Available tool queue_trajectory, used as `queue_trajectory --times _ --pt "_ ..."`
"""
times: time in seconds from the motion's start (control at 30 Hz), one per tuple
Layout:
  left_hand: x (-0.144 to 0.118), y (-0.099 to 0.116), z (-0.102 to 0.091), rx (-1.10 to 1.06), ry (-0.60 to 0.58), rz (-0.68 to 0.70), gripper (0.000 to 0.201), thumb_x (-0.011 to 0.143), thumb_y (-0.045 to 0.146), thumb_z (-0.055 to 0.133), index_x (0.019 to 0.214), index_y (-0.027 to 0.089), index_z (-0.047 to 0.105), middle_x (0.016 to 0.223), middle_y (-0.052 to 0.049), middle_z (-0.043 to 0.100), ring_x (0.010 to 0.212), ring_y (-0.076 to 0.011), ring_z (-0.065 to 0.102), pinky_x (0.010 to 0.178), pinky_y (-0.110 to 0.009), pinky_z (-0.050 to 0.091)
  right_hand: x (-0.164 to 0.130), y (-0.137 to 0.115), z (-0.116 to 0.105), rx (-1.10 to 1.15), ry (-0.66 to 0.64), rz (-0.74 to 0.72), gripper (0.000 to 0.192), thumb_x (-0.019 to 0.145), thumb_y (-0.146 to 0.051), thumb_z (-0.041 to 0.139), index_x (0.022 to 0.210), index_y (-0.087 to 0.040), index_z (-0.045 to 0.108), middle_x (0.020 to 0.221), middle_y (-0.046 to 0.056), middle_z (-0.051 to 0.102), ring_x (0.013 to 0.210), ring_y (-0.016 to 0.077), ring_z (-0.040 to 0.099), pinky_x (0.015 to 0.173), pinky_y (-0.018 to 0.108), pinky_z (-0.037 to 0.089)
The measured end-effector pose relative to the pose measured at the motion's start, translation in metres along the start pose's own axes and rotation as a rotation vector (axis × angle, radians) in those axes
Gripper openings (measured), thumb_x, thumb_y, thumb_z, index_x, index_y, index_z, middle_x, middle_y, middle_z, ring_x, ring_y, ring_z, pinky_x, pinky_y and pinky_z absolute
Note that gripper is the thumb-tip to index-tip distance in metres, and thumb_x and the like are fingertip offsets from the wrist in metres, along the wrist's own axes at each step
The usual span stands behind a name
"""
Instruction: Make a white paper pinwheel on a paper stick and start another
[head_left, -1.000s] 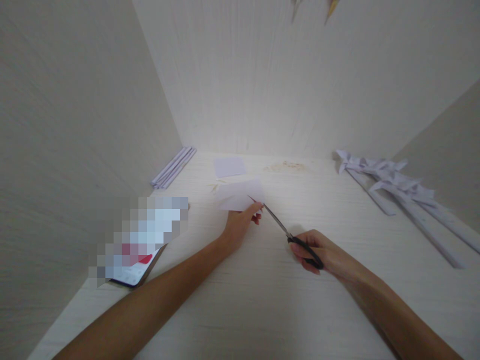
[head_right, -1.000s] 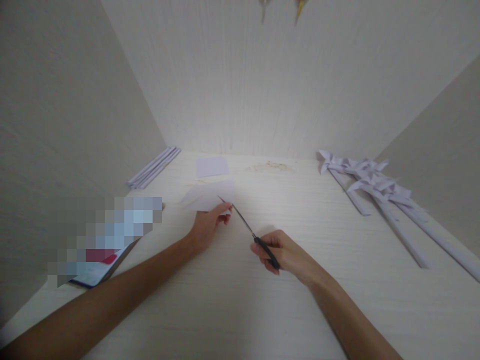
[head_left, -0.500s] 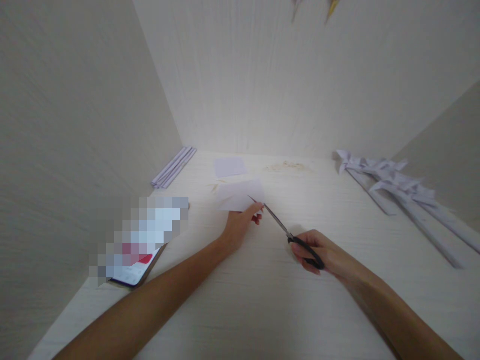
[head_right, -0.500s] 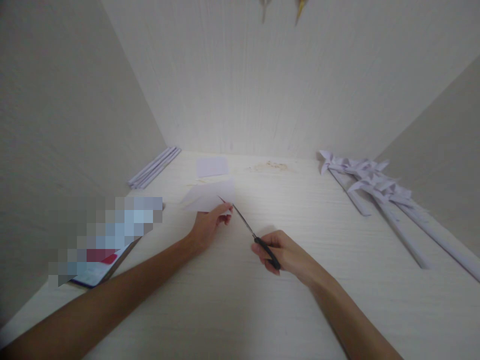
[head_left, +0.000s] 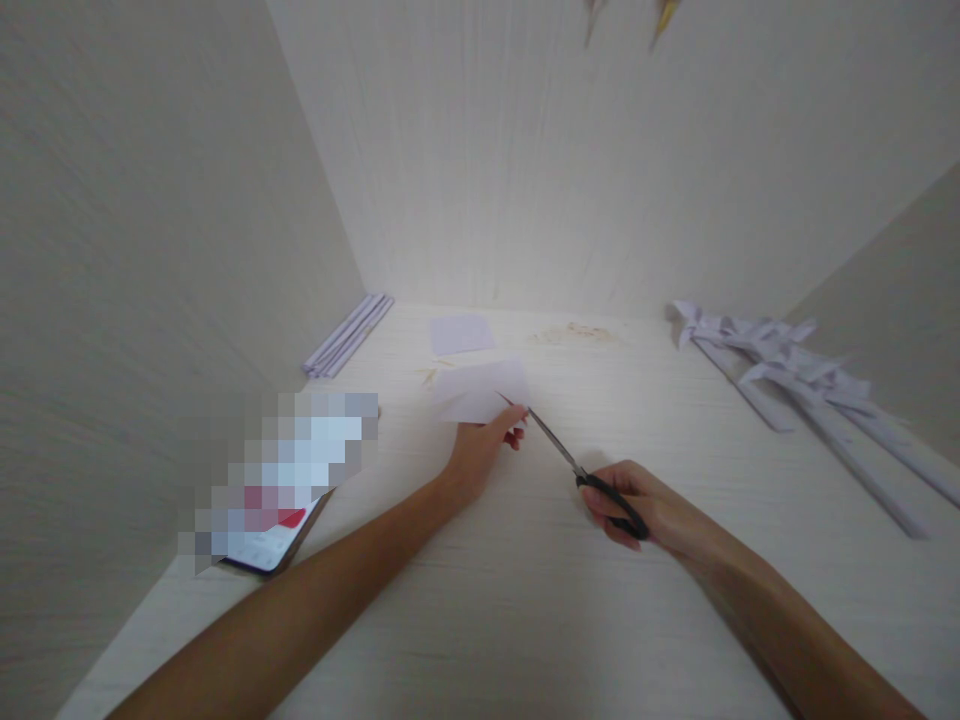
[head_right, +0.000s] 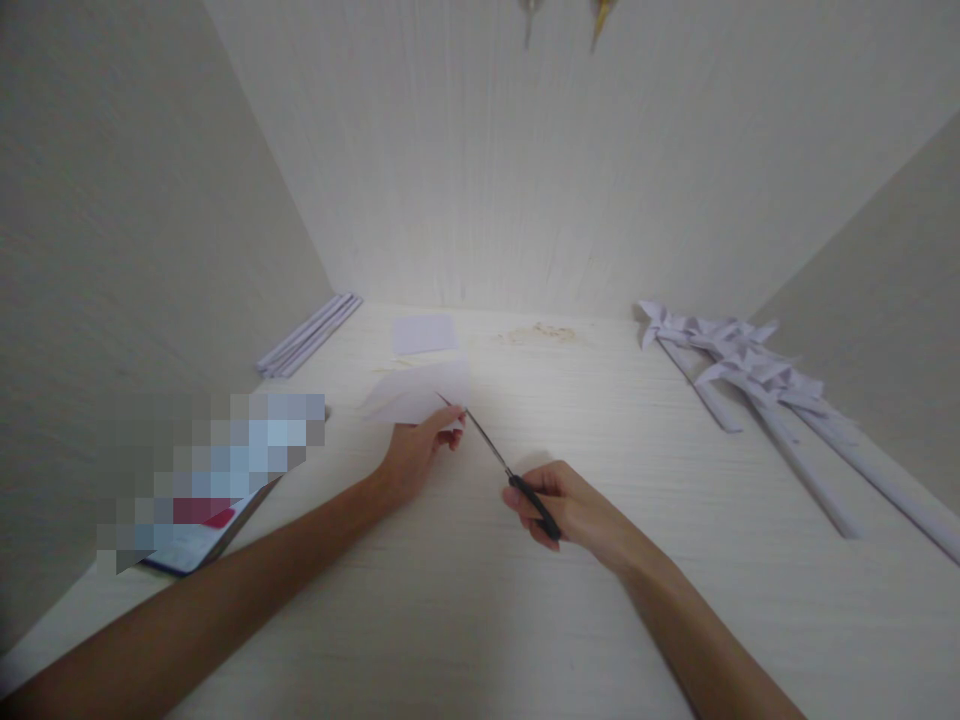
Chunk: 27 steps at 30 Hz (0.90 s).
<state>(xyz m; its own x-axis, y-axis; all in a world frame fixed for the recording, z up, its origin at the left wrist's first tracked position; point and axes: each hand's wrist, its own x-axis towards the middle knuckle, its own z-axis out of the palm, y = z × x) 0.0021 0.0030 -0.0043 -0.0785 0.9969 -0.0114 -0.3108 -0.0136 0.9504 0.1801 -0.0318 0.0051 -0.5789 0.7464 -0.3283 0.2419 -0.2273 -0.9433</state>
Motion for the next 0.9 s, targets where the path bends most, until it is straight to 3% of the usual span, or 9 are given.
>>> queue_trajectory --times 0.9 --pt "0.0000 0.0020 0.0007 0.000 -0.003 -0.021 0.016 0.061 0.027 0.060 0.054 0.013 0.053 0.053 0.001 0.052 0.045 -0.0075 0.046 0.039 -0.019 0.036 -0.0002 -0.0025 0.0012 0.000 0.007 0.003 0.041 0.068 -0.047 0.056 0.047 -0.017 0.038 0.036 -0.007 0.033 0.030 0.0023 0.027 0.032 0.020 0.013"
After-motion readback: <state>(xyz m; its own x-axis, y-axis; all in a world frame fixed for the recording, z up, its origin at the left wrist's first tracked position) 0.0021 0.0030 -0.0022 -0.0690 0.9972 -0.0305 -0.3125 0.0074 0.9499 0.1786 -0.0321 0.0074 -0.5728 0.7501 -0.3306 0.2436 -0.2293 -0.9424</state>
